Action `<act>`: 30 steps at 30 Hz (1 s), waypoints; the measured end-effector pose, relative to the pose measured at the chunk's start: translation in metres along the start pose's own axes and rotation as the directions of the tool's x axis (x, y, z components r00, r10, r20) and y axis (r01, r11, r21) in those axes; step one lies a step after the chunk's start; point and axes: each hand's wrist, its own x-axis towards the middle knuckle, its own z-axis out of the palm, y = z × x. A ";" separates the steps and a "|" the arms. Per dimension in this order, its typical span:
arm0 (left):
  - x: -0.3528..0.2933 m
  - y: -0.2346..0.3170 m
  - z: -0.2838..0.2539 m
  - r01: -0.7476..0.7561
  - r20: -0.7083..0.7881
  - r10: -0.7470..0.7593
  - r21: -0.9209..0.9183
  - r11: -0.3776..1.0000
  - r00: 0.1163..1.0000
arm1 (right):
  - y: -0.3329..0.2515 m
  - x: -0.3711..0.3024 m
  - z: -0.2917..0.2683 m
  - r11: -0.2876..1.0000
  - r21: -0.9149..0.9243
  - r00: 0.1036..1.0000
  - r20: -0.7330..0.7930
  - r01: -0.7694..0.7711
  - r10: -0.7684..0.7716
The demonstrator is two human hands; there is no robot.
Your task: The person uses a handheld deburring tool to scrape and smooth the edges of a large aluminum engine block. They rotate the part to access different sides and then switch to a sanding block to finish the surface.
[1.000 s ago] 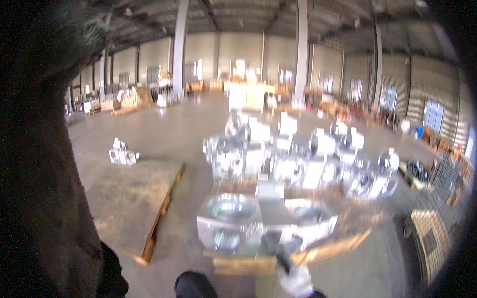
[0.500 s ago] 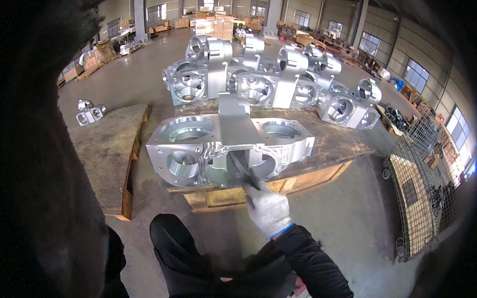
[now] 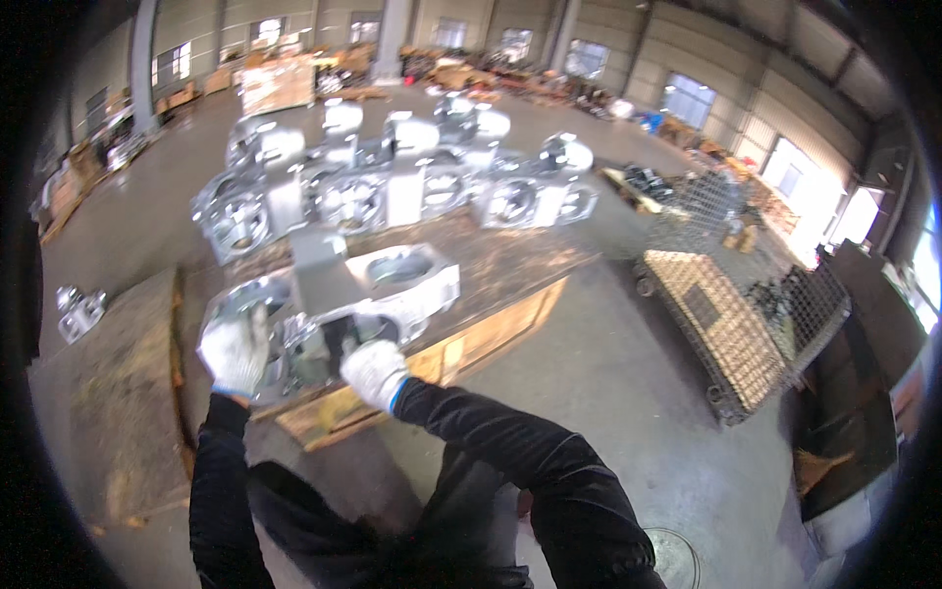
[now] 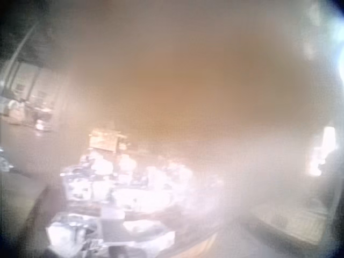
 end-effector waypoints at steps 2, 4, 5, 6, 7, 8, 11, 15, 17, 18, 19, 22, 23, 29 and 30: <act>-0.004 -0.008 0.010 -0.081 -0.216 0.081 0.008 0.997 0.973 | 0.003 -0.008 -0.006 0.990 0.049 0.968 -0.207 -0.135 0.142; -0.004 -0.010 0.011 -0.026 -0.115 0.028 0.017 1.000 0.993 | 0.002 -0.013 -0.014 0.983 0.124 0.970 -0.187 -0.136 0.157; -0.002 -0.009 0.010 -0.019 -0.054 0.021 0.033 0.999 0.998 | 0.001 -0.013 -0.017 0.988 0.078 0.990 -0.032 -0.133 0.136; 0.000 -0.008 0.008 -0.033 -0.067 0.033 0.013 0.999 0.997 | -0.001 -0.015 -0.021 0.989 0.059 0.982 0.146 -0.133 0.124; 0.002 -0.007 0.007 -0.040 -0.082 0.039 -0.006 0.999 0.996 | 0.000 -0.013 -0.024 0.995 0.098 0.991 0.134 -0.021 0.008; 0.002 -0.005 0.005 -0.015 -0.078 0.013 -0.027 1.000 0.997 | -0.003 -0.017 -0.026 0.999 0.025 0.999 -0.017 0.045 -0.044; -0.001 -0.004 0.004 -0.079 -0.159 0.072 -0.043 0.996 0.985 | -0.001 -0.032 -0.033 0.985 0.032 0.967 -0.190 -0.168 0.171; -0.007 -0.005 0.001 -0.027 -0.126 0.021 -0.047 0.999 0.992 | 0.008 -0.064 -0.053 0.985 -0.131 0.994 0.030 0.112 -0.109; -0.005 -0.004 0.002 -0.027 -0.128 0.017 -0.074 0.997 0.992 | 0.015 -0.069 -0.066 0.989 -0.100 0.991 -0.069 0.106 -0.113; -0.003 -0.003 0.003 -0.057 -0.220 0.030 -0.116 0.992 0.975 | 0.016 -0.069 -0.071 0.984 -0.171 0.996 -0.063 0.056 -0.067; -0.001 -0.003 0.004 -0.050 -0.198 0.034 -0.079 0.996 0.980 | 0.015 -0.069 -0.078 0.950 -0.308 0.993 -0.079 0.057 -0.085; 0.002 -0.004 0.008 -0.001 -0.079 0.000 -0.016 1.000 0.997 | 0.002 -0.070 -0.088 0.998 -0.042 0.978 0.204 0.048 -0.039; 0.003 -0.006 0.010 -0.053 -0.192 0.041 -0.057 0.997 0.981 | -0.004 -0.073 -0.090 1.000 -0.020 0.993 0.116 0.013 -0.010; -0.010 -0.025 0.035 -0.285 -0.144 0.294 0.078 0.955 0.945 | -0.017 -0.135 -0.083 0.820 0.388 0.907 0.159 -0.420 0.390; -0.011 -0.027 0.040 -0.293 -0.126 0.297 0.048 0.955 0.947 | -0.017 -0.144 -0.082 0.800 0.408 0.898 0.178 -0.440 0.403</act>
